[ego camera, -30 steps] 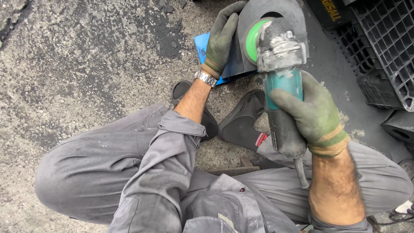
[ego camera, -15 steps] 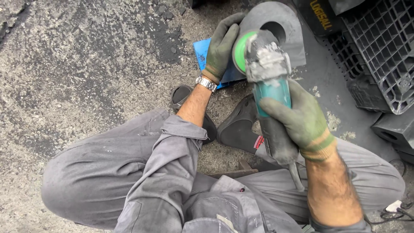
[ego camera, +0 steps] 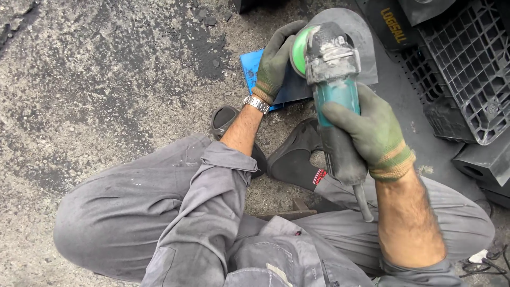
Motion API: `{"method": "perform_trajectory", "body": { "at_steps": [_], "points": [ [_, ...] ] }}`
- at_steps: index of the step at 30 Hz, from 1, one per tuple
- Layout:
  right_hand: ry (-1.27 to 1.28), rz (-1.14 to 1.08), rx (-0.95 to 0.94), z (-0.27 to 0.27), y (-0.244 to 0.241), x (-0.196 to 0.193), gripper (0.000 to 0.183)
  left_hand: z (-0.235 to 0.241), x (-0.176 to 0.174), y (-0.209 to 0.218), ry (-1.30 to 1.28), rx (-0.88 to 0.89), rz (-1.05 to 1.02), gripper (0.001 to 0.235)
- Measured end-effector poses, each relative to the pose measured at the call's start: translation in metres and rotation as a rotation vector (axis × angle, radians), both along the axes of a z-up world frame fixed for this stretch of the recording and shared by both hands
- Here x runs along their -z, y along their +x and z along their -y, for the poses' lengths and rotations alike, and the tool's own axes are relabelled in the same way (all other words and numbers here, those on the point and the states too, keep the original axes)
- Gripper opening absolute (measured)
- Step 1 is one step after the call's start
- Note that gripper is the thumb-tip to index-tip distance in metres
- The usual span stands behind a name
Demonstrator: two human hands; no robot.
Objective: Sanding and finishing black industrial rubber or foam components using an angle grinder with a sanding disc.
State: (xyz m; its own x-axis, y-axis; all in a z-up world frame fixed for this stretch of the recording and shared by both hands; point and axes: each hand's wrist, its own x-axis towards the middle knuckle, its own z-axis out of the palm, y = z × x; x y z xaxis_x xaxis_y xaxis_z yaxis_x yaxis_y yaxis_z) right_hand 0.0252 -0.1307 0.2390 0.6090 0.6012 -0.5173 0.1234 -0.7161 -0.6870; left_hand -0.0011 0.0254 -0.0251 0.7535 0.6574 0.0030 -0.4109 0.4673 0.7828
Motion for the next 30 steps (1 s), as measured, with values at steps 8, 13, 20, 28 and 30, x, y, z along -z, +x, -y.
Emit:
{"method": "perform_trajectory", "body": {
  "at_steps": [8,13,20,28,30],
  "points": [
    [-0.018,-0.102,0.224,0.040,-0.001,-0.001,0.057,-0.002,-0.001,-0.003,0.124,-0.045,-0.057,0.036],
    [0.099,-0.129,0.089,0.001,0.009,0.007,0.057,-0.002,0.001,-0.001,-0.007,0.007,-0.029,0.036],
    [0.058,-0.111,0.123,0.028,0.010,0.001,0.056,-0.002,0.007,-0.002,0.125,-0.041,-0.015,0.038],
    [0.088,-0.116,0.098,-0.016,0.015,0.005,0.060,-0.003,0.008,-0.001,0.134,-0.042,-0.110,0.036],
    [0.119,-0.133,0.096,0.001,0.012,0.001,0.061,-0.001,-0.001,-0.004,0.083,-0.024,-0.076,0.037]
  ]
}}
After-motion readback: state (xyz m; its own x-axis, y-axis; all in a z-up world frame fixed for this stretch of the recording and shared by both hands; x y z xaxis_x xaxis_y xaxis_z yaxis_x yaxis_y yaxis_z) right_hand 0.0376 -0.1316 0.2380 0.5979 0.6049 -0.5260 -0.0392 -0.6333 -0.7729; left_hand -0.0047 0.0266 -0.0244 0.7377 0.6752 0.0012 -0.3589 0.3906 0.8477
